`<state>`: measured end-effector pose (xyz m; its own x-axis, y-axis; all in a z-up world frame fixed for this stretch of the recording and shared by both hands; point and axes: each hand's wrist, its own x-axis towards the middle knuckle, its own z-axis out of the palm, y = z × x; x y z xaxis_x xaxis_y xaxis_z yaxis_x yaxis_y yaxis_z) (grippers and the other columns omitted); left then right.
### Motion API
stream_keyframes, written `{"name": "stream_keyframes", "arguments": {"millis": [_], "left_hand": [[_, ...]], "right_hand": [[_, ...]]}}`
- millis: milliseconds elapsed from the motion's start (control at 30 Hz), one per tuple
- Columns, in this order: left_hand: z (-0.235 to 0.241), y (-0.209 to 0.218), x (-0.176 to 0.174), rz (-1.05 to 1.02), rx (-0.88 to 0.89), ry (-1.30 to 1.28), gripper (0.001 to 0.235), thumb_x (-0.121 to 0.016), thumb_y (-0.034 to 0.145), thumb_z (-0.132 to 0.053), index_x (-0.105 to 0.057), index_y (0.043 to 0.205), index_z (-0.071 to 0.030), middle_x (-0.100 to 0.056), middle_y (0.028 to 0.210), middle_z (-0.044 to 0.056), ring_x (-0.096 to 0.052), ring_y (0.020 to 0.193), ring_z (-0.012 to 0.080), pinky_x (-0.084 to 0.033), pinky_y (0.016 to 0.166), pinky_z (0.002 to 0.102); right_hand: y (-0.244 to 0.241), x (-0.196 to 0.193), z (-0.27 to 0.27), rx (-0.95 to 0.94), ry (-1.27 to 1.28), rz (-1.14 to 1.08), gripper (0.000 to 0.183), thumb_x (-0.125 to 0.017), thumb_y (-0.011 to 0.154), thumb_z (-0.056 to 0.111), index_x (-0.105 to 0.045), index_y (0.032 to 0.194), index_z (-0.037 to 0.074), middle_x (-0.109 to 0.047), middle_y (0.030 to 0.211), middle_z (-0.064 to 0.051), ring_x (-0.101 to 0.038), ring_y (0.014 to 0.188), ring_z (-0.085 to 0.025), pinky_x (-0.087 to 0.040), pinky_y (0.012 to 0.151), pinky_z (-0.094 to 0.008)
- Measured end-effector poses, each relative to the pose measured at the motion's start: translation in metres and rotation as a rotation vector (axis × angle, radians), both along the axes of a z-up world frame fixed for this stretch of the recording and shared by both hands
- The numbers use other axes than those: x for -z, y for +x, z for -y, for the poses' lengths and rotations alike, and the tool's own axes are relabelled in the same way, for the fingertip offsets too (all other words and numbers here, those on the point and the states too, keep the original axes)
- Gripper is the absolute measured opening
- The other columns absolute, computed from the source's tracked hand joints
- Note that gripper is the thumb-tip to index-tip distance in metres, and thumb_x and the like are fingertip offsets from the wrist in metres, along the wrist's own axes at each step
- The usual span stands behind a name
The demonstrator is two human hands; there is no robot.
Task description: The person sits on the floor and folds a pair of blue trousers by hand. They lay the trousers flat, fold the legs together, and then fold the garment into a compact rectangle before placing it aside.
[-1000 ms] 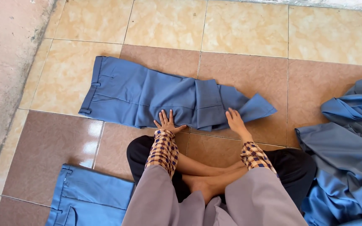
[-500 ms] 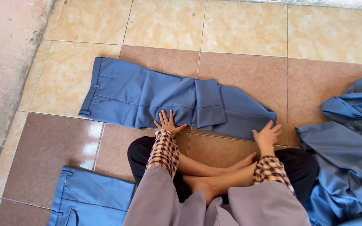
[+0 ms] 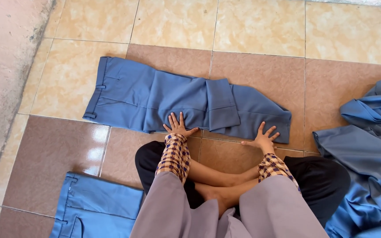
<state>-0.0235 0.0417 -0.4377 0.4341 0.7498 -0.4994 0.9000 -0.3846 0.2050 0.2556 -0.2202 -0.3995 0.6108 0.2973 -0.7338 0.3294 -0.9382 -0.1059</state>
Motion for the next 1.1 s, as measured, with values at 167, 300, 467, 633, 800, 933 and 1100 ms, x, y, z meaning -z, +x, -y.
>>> {"name": "stream_keyframes", "arguments": {"millis": [167, 300, 467, 633, 800, 933, 1100], "left_hand": [[-0.002, 0.003, -0.001, 0.006, -0.016, -0.017, 0.125, -0.044, 0.072, -0.098, 0.009, 0.163, -0.031, 0.015, 0.17, 0.015, 0.017, 0.156, 0.033, 0.01, 0.117, 0.07], [-0.001, 0.004, -0.003, -0.001, -0.031, -0.017, 0.126, -0.046, 0.07, -0.098, 0.008, 0.163, -0.031, 0.014, 0.17, 0.014, 0.016, 0.156, 0.0325, 0.01, 0.117, 0.07], [-0.005, 0.006, 0.0, -0.035, -0.015, -0.025, 0.128, -0.046, 0.069, -0.099, 0.01, 0.163, -0.031, 0.015, 0.17, 0.014, 0.017, 0.156, 0.0325, 0.011, 0.116, 0.07], [-0.008, 0.014, 0.015, -0.091, -0.031, -0.018, 0.129, -0.051, 0.07, -0.095, 0.013, 0.162, -0.031, 0.019, 0.169, 0.014, 0.019, 0.155, 0.033, 0.012, 0.115, 0.072], [-0.019, 0.03, 0.004, -0.164, -0.065, -0.088, 0.128, -0.062, 0.074, -0.086, 0.013, 0.162, -0.03, 0.016, 0.17, 0.015, 0.012, 0.157, 0.0327, -0.002, 0.12, 0.068], [-0.037, 0.046, 0.028, -0.158, -0.105, -0.142, 0.136, -0.073, 0.068, -0.081, 0.01, 0.162, -0.03, 0.013, 0.169, 0.016, 0.005, 0.157, 0.0348, -0.019, 0.119, 0.065], [-0.041, 0.055, 0.034, -0.188, -0.143, -0.118, 0.135, -0.08, 0.068, -0.072, 0.009, 0.162, -0.035, 0.011, 0.17, 0.015, 0.003, 0.157, 0.0343, -0.025, 0.119, 0.062]], "right_hand": [[0.001, -0.009, -0.001, -0.052, 0.042, 0.04, 0.159, -0.091, 0.054, 0.072, 0.016, 0.163, 0.026, 0.019, 0.164, -0.03, 0.017, 0.146, -0.059, -0.03, 0.098, -0.085], [0.002, -0.01, -0.005, -0.072, 0.018, 0.06, 0.165, -0.094, 0.049, 0.072, 0.017, 0.163, 0.028, 0.018, 0.166, -0.029, 0.015, 0.147, -0.058, -0.028, 0.1, -0.084], [-0.002, -0.03, -0.011, -0.035, 0.036, 0.044, 0.166, -0.098, 0.049, 0.062, 0.019, 0.162, 0.029, 0.021, 0.165, -0.027, 0.019, 0.145, -0.058, -0.03, 0.101, -0.084], [-0.001, -0.031, -0.011, -0.044, 0.049, 0.065, 0.167, -0.099, 0.048, 0.062, 0.018, 0.163, 0.029, 0.02, 0.165, -0.027, 0.018, 0.146, -0.058, -0.029, 0.103, -0.083], [0.001, -0.022, -0.012, -0.058, 0.059, 0.076, 0.168, -0.098, 0.045, 0.064, 0.016, 0.163, 0.028, 0.018, 0.166, -0.027, 0.015, 0.146, -0.058, -0.031, 0.102, -0.083], [0.006, -0.02, -0.012, -0.073, 0.071, 0.083, 0.167, -0.098, 0.046, 0.065, 0.015, 0.164, 0.028, 0.017, 0.166, -0.027, 0.016, 0.146, -0.058, -0.031, 0.101, -0.083], [0.008, -0.021, -0.012, -0.091, 0.073, 0.081, 0.167, -0.097, 0.047, 0.066, 0.017, 0.163, 0.028, 0.018, 0.166, -0.026, 0.015, 0.147, -0.058, -0.032, 0.099, -0.083]]}}
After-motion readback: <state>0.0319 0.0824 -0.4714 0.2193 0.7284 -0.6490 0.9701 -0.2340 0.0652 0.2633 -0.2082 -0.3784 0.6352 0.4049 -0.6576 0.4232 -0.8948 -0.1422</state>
